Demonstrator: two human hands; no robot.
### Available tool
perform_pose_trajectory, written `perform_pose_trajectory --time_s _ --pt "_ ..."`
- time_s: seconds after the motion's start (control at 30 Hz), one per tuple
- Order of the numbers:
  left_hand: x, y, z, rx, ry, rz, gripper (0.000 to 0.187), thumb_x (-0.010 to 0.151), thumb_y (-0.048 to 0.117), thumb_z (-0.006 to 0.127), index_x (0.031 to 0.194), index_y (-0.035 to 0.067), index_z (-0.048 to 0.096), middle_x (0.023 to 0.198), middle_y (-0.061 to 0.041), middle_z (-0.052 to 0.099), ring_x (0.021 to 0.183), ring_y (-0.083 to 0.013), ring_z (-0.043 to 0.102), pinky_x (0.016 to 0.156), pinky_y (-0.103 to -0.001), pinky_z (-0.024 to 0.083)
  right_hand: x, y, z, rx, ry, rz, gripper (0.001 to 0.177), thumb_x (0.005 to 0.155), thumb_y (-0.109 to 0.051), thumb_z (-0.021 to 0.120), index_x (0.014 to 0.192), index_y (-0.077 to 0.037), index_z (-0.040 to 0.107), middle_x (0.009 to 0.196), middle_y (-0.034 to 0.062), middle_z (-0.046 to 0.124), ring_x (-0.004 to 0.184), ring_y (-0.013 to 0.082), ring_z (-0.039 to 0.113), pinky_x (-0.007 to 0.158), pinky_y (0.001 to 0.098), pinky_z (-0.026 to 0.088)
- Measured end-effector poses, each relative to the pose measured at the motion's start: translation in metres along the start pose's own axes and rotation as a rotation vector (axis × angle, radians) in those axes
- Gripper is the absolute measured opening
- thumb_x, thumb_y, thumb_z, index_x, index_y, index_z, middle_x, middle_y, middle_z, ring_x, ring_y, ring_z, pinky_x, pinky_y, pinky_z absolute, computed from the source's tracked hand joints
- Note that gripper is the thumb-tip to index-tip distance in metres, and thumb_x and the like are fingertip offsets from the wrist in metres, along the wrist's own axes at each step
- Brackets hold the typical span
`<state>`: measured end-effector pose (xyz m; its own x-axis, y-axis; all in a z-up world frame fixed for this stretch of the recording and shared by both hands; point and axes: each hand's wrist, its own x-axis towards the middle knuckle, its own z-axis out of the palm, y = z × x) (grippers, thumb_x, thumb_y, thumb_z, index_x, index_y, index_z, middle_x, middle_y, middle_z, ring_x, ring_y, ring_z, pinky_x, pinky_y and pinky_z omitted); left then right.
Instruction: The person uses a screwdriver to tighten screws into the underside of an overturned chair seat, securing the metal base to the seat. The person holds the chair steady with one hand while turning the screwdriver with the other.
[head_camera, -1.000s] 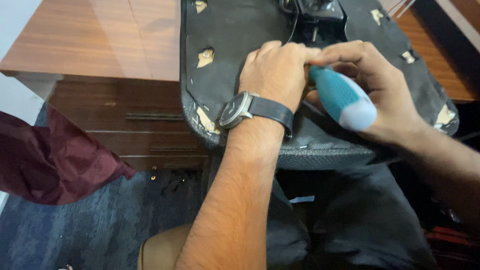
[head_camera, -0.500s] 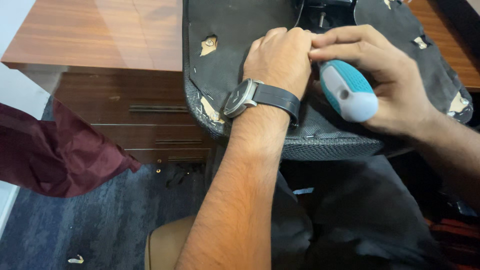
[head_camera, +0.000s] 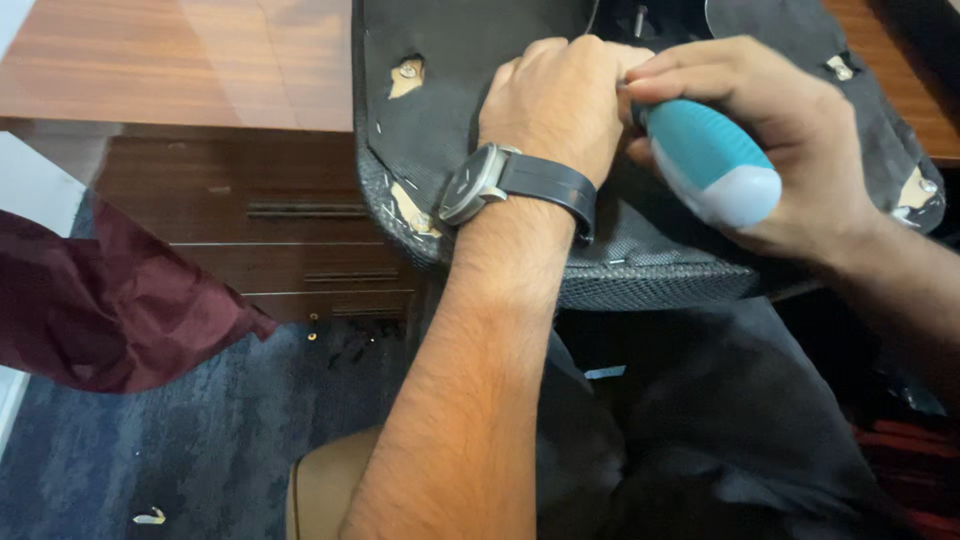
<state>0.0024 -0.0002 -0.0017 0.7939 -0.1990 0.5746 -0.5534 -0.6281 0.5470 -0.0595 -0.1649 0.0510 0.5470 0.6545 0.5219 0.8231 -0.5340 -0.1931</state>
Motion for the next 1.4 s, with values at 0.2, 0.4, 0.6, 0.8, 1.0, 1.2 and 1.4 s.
perform_pose_trajectory --time_s 0.2,0.4,0.6,0.8,1.0,1.2,1.4 --pt "0.000 -0.003 0.008 -0.036 0.019 -0.017 0.027 0.082 0.027 0.074 0.109 0.029 0.079 0.094 -0.011 0.076 0.098 -0.0335 0.070 0.089 -0.049 0.052 -0.011 0.010 0.003 0.286 0.089 0.125 0.043 0.098 -0.014 0.082 0.126 -0.004 0.050 0.130 0.0059 0.058 0.124 0.0134 0.065 0.108 0.0270 0.060" --pt "-0.001 -0.005 0.006 -0.036 0.032 0.026 0.023 0.092 0.019 0.071 0.109 0.031 0.081 0.094 -0.009 0.079 0.102 -0.0309 0.072 0.095 -0.050 0.052 -0.007 0.000 0.000 -0.039 -0.016 -0.013 0.049 0.086 0.006 0.078 0.128 0.001 0.053 0.132 0.0202 0.060 0.126 0.0319 0.063 0.110 0.0434 0.054" --pt "0.000 -0.006 0.013 -0.018 -0.007 -0.007 0.027 0.083 0.024 0.073 0.110 0.027 0.079 0.096 -0.011 0.077 0.099 -0.0321 0.070 0.090 -0.049 0.051 -0.011 0.010 0.000 0.217 0.022 0.015 0.045 0.098 -0.003 0.077 0.134 -0.005 0.049 0.136 0.0117 0.058 0.124 0.0205 0.064 0.110 0.0305 0.056" --pt "0.001 -0.006 0.015 0.073 -0.018 -0.070 0.012 0.091 0.029 0.071 0.098 0.024 0.080 0.100 -0.010 0.075 0.103 -0.0296 0.070 0.095 -0.046 0.051 -0.011 0.006 0.000 -0.034 -0.014 -0.072 0.044 0.095 -0.002 0.074 0.134 0.003 0.053 0.136 0.0209 0.058 0.129 0.0315 0.060 0.112 0.0394 0.052" --pt "0.000 -0.007 0.017 0.024 0.041 0.055 0.020 0.089 0.019 0.068 0.105 0.026 0.079 0.093 -0.008 0.078 0.100 -0.0312 0.071 0.091 -0.051 0.050 -0.017 0.008 -0.003 -0.127 0.035 -0.042 0.040 0.101 -0.009 0.084 0.130 0.000 0.059 0.130 0.0167 0.064 0.125 0.0264 0.065 0.108 0.0355 0.054" --pt "-0.002 -0.004 0.012 0.042 0.006 0.019 0.016 0.086 0.022 0.072 0.099 0.025 0.080 0.090 -0.006 0.078 0.099 -0.0292 0.072 0.090 -0.050 0.052 -0.010 0.006 0.000 0.022 0.008 0.059 0.045 0.094 -0.016 0.083 0.126 -0.002 0.055 0.124 0.0146 0.060 0.119 0.0206 0.063 0.100 0.0307 0.056" --pt "0.000 -0.007 0.016 0.049 0.024 0.049 0.014 0.083 0.024 0.077 0.097 0.022 0.080 0.090 -0.007 0.078 0.097 -0.0280 0.074 0.086 -0.049 0.055 -0.011 0.005 -0.002 0.147 -0.070 0.008 0.043 0.093 -0.012 0.075 0.132 -0.004 0.058 0.138 0.0162 0.054 0.135 0.0207 0.055 0.113 0.0337 0.054"
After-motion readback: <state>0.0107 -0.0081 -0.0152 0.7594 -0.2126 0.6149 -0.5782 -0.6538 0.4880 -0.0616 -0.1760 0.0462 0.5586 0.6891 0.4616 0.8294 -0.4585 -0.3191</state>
